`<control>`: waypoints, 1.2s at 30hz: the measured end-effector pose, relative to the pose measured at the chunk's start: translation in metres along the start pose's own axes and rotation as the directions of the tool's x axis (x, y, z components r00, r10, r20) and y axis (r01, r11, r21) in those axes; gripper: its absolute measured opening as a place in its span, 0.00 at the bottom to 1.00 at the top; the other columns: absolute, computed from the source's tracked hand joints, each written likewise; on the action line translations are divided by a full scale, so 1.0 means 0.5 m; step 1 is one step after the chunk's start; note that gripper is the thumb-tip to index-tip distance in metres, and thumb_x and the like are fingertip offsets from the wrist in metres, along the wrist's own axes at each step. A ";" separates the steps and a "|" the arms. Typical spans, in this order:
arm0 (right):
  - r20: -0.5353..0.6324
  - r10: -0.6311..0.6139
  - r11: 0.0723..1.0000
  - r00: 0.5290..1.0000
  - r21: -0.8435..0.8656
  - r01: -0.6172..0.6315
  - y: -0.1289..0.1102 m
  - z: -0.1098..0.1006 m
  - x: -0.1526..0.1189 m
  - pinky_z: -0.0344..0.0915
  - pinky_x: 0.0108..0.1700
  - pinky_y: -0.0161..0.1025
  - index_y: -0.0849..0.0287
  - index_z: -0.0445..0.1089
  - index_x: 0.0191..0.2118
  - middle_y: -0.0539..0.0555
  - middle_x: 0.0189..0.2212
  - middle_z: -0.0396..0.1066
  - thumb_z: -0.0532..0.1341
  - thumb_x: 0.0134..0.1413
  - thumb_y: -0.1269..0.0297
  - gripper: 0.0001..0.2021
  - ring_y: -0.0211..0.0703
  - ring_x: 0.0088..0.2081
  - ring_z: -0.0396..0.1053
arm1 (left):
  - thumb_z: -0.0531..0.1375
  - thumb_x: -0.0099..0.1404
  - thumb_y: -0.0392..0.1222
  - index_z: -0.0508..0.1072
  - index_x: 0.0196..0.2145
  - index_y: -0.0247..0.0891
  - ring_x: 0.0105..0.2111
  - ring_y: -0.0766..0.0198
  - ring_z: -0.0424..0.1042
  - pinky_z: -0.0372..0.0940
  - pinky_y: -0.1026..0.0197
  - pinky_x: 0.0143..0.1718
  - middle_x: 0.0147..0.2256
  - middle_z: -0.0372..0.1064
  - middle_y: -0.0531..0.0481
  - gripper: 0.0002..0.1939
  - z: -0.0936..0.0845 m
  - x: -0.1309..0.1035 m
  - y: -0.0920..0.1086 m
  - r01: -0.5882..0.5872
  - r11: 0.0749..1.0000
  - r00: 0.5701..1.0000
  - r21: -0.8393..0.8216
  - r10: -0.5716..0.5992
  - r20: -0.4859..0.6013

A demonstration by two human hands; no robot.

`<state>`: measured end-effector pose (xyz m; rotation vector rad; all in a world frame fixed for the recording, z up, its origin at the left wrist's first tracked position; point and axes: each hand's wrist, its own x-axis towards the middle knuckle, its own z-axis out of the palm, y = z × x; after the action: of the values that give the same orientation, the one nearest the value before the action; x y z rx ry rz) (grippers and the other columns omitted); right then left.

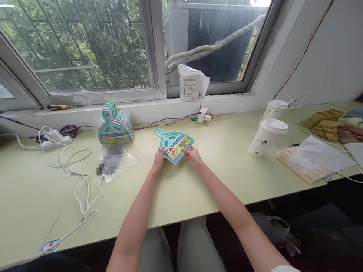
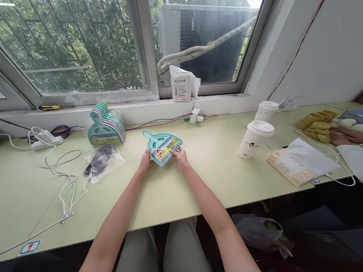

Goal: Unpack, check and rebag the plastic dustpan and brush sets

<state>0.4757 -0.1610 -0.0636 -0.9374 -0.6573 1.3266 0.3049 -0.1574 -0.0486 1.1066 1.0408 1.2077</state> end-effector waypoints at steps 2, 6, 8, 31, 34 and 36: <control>-0.013 -0.045 0.999 0.999 0.009 0.045 -0.008 -0.011 0.003 0.74 0.43 0.42 0.59 0.67 0.38 0.52 0.34 0.76 0.67 0.42 0.73 0.14 0.41 0.35 0.76 | 0.51 0.65 0.49 0.70 0.43 0.39 0.54 0.50 0.64 0.57 0.44 0.56 0.48 0.68 0.41 0.15 -0.010 0.003 0.000 -0.137 0.981 0.986 0.136 0.148 -0.074; -0.086 -0.104 0.994 0.991 0.010 0.105 -0.020 -0.032 0.010 0.74 0.43 0.40 0.59 0.67 0.38 0.52 0.36 0.75 0.67 0.41 0.73 0.15 0.41 0.37 0.75 | 0.56 0.59 0.36 0.71 0.43 0.39 0.65 0.47 0.40 0.32 0.38 0.63 0.61 0.54 0.39 0.13 -0.045 0.000 0.001 -0.239 0.789 0.834 0.567 0.466 -0.297; -0.116 -0.118 0.993 0.986 0.015 0.121 -0.024 -0.039 0.013 0.74 0.43 0.40 0.59 0.67 0.38 0.53 0.37 0.75 0.67 0.40 0.73 0.16 0.42 0.38 0.75 | 0.58 0.55 0.33 0.70 0.44 0.38 0.66 0.44 0.32 0.27 0.33 0.61 0.63 0.49 0.38 0.17 -0.064 -0.002 0.001 -0.167 0.733 0.781 0.659 0.506 -0.365; 0.097 0.081 0.991 0.992 -0.116 -0.070 -0.085 -0.057 -0.002 0.74 0.40 0.39 0.63 0.71 0.37 0.55 0.35 0.77 0.66 0.42 0.77 0.12 0.42 0.35 0.76 | 0.63 0.52 0.35 0.72 0.43 0.36 0.57 0.38 0.55 0.45 0.40 0.59 0.51 0.64 0.33 0.18 -0.084 0.006 -0.014 -0.077 0.579 0.854 0.812 0.458 -0.246; 0.191 0.155 0.970 0.969 -0.215 -0.113 -0.090 -0.056 -0.009 0.74 0.38 0.37 0.63 0.72 0.38 0.56 0.37 0.77 0.67 0.42 0.76 0.13 0.43 0.36 0.76 | 0.56 0.58 0.36 0.75 0.40 0.35 0.51 0.42 0.61 0.52 0.43 0.53 0.45 0.69 0.34 0.13 -0.094 0.011 -0.019 0.026 0.417 0.903 0.909 0.381 -0.200; 0.223 0.188 0.957 0.957 -0.259 -0.128 -0.093 -0.058 -0.010 0.74 0.38 0.36 0.64 0.72 0.38 0.57 0.38 0.77 0.67 0.42 0.76 0.13 0.43 0.36 0.75 | 0.52 0.61 0.36 0.75 0.41 0.34 0.49 0.44 0.63 0.55 0.46 0.50 0.44 0.70 0.35 0.15 -0.099 0.012 -0.017 0.068 0.313 0.909 0.947 0.371 -0.188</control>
<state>0.5230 -0.1708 -0.0376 -1.0486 -0.9685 1.5457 0.2581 -0.1476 -0.0652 1.9685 2.1685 0.8950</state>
